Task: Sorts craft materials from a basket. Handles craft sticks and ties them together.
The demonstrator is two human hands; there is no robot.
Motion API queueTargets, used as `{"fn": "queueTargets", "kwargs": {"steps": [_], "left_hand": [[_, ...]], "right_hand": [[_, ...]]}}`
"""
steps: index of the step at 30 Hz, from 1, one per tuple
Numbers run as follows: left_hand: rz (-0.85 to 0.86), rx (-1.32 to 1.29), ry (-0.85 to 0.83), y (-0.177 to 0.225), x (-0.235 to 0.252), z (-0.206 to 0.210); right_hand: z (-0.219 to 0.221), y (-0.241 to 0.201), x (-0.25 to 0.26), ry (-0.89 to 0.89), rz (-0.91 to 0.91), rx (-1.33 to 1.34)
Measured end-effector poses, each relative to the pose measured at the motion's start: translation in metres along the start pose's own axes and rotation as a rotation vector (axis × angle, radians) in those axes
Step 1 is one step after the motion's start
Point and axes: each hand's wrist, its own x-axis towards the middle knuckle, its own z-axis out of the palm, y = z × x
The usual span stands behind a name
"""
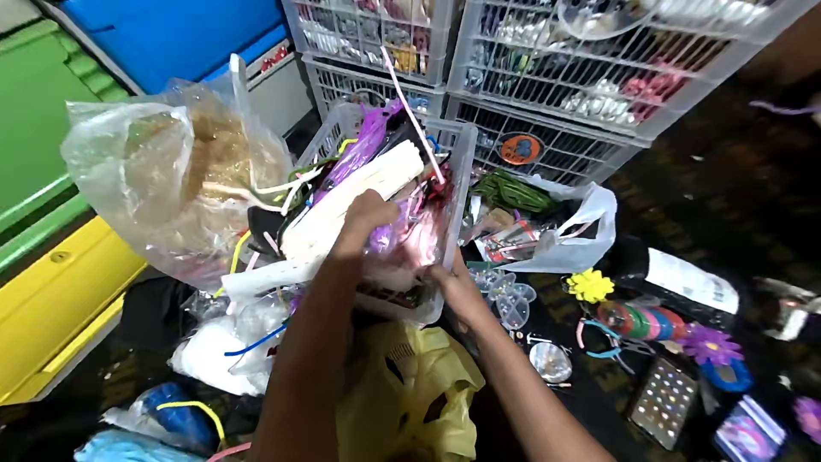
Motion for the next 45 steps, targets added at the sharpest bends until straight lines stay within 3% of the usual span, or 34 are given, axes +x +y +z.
{"fn": "queueTargets", "kwargs": {"steps": [2,5,8,9,12,17,20,22,26,29,32,34,39,41,45], "left_hand": [[0.046,-0.327,0.029,-0.004,-0.013,-0.004],[0.465,-0.721,-0.014,-0.032,-0.017,0.002],[0.666,-1.053,-0.113,-0.048,-0.004,0.016],[0.669,-1.116,-0.137,-0.051,-0.001,0.019],[0.460,-1.163,-0.149,-0.041,0.009,0.017],[0.231,-1.035,-0.175,-0.023,0.011,0.003],[-0.006,-0.748,-0.155,-0.002,-0.006,-0.014],[-0.017,-0.551,-0.155,-0.001,-0.005,-0.015],[0.156,-0.229,-0.179,-0.007,-0.003,-0.014],[0.447,0.026,0.006,-0.012,-0.008,-0.020],[0.582,0.134,0.255,-0.011,-0.011,-0.026],[0.495,0.199,0.310,-0.014,-0.012,-0.022],[0.055,0.276,0.196,-0.018,-0.018,-0.018],[-0.014,0.238,0.185,-0.017,-0.017,-0.017],[-0.083,0.405,0.113,-0.001,-0.024,0.008]], "right_hand": [[0.000,0.000,-0.002,0.003,-0.013,0.019],[0.002,0.003,-0.002,0.011,-0.046,0.046],[0.002,0.005,-0.001,0.018,-0.055,0.041],[0.002,0.006,0.000,0.012,-0.059,0.037],[0.002,0.006,0.001,0.023,-0.068,0.047],[0.005,0.004,0.000,0.042,-0.061,0.048],[0.005,0.002,-0.001,0.037,-0.062,0.039],[0.005,-0.001,-0.002,0.039,-0.063,0.032],[0.004,0.000,0.000,0.019,-0.037,0.053],[0.005,-0.003,0.000,0.010,-0.029,0.077],[0.004,-0.004,0.000,0.013,-0.015,0.074],[0.003,-0.002,0.001,0.011,-0.011,0.073],[0.002,-0.002,0.001,0.008,-0.009,0.072],[0.002,-0.002,0.001,0.001,-0.009,0.077],[0.002,0.001,0.004,-0.001,-0.025,0.088]]}}
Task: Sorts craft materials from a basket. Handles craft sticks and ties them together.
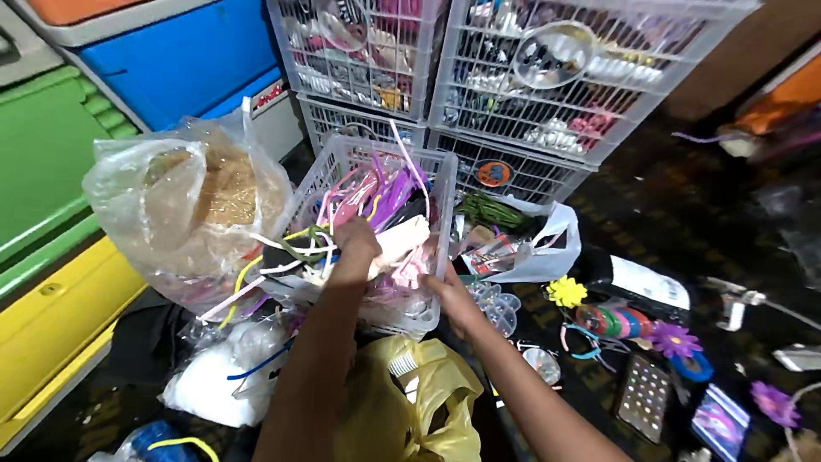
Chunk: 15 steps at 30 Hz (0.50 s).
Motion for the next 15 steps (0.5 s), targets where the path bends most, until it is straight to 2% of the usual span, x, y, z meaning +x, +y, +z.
{"fn": "queueTargets", "kwargs": {"steps": [3,6,9,12,15], "left_hand": [[0.135,0.103,-0.019,0.014,-0.024,0.017],[0.273,0.138,-0.063,0.017,-0.023,0.021],[0.315,0.161,-0.126,0.023,-0.021,0.013],[0.314,0.060,-0.259,0.011,-0.015,-0.009],[0.240,-0.203,-0.339,-0.008,0.004,-0.035]], "right_hand": [[0.002,-0.002,-0.002,0.013,-0.002,-0.003],[0.004,-0.006,-0.004,0.014,0.010,-0.015],[0.005,-0.006,-0.005,0.033,0.018,-0.030],[0.005,-0.006,-0.005,0.033,0.007,-0.034],[0.005,-0.006,-0.007,0.032,0.019,-0.013]]}}
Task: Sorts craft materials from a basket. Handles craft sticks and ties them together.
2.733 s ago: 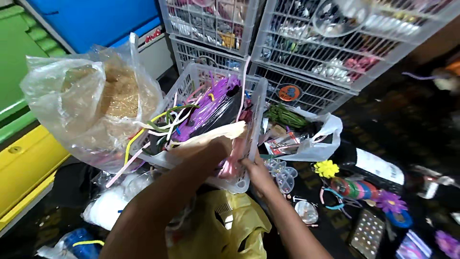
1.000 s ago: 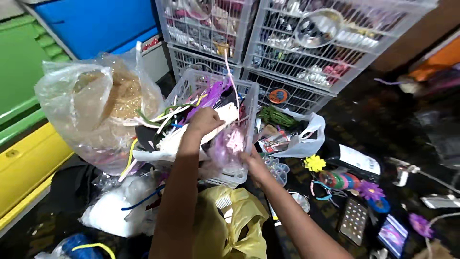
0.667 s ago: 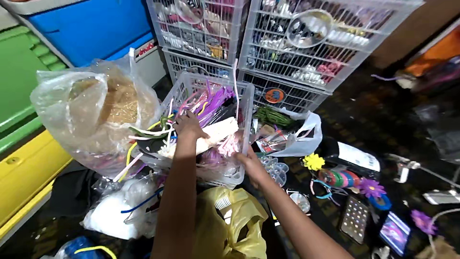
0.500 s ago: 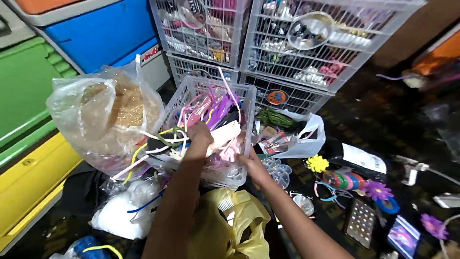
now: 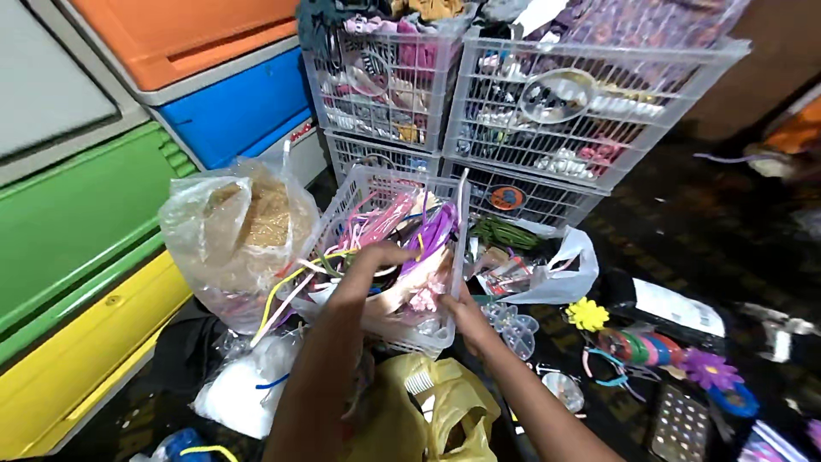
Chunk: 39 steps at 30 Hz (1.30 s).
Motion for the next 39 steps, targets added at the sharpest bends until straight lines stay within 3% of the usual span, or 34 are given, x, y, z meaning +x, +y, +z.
{"fn": "queueTargets", "kwargs": {"steps": [2,4,9,19,22,27,30,34,39], "left_hand": [[-0.078,-0.118,0.020,0.002,0.003,-0.024],[-0.101,-0.027,0.107,0.008,0.013,-0.039],[-0.197,0.120,0.475,0.030,0.045,-0.037],[-0.110,0.065,0.341,0.004,0.105,-0.015],[-0.073,0.036,0.433,0.005,0.093,-0.021],[0.211,-0.290,0.781,0.020,0.025,-0.061],[0.434,-0.279,0.897,0.034,-0.037,-0.064],[0.694,-0.053,1.022,0.044,-0.100,-0.003],[1.007,0.237,1.084,0.057,-0.141,0.111]], "right_hand": [[0.000,0.000,0.000,-0.007,0.015,0.005],[-0.001,-0.001,-0.001,-0.008,0.023,0.005],[-0.001,-0.003,-0.001,-0.006,0.031,0.013],[-0.002,0.001,0.000,-0.023,-0.001,0.025],[-0.002,0.002,0.002,-0.029,-0.005,0.017],[-0.002,-0.001,0.000,-0.030,-0.015,0.023],[-0.006,-0.003,-0.001,-0.046,0.023,-0.039],[-0.026,-0.025,-0.032,-0.068,0.057,-0.016],[-0.079,-0.052,-0.107,-0.325,-0.007,0.477]]}}
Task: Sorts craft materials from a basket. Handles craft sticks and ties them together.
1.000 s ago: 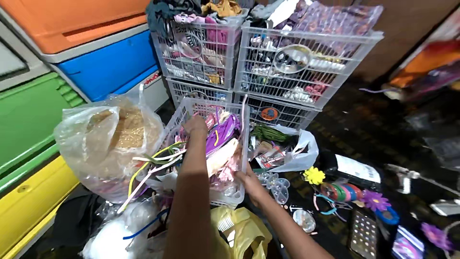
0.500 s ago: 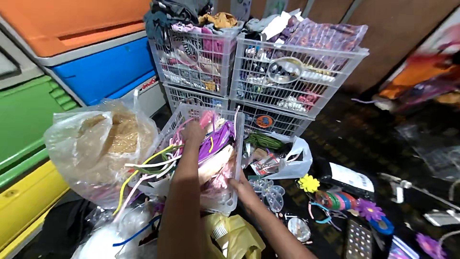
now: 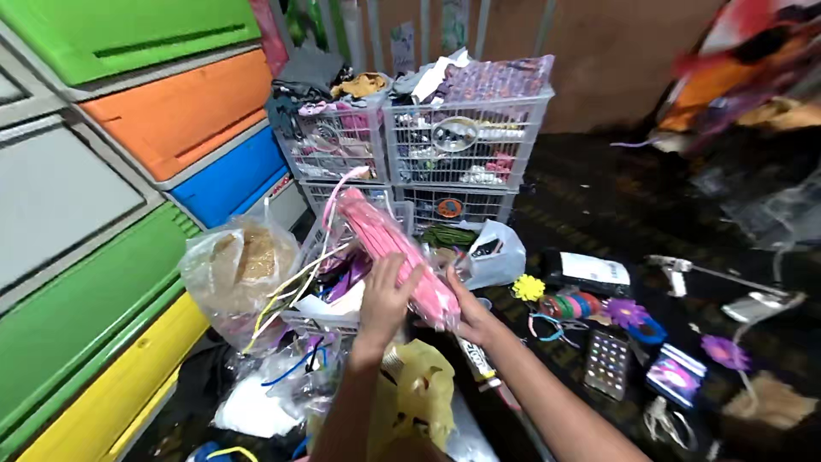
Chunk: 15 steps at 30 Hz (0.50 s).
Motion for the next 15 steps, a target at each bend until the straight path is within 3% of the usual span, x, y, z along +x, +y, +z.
{"fn": "queueTargets", "kwargs": {"steps": [2,4,8,11,13,15], "left_hand": [[0.072,-0.012,0.005,0.038,-0.017,0.010],[0.037,-0.069,-0.034,0.063,-0.031,0.014],[-0.338,-0.514,-0.345,0.089,-0.045,-0.008],[-0.593,-0.878,-0.144,0.097,-0.052,-0.008],[-0.818,-0.850,0.000,0.104,-0.046,0.001],[-0.968,-0.797,0.028,0.107,-0.040,0.014]], "right_hand": [[-0.008,-0.006,-0.029,-0.086,-0.059,-0.027],[-0.017,-0.002,-0.050,-0.107,-0.106,-0.122],[-0.036,0.022,-0.078,0.046,-0.148,-0.194],[-0.044,0.042,-0.088,0.147,-0.202,-0.204],[-0.044,0.051,-0.089,0.165,-0.238,-0.268],[-0.038,0.053,-0.089,0.160,-0.260,-0.339]]}}
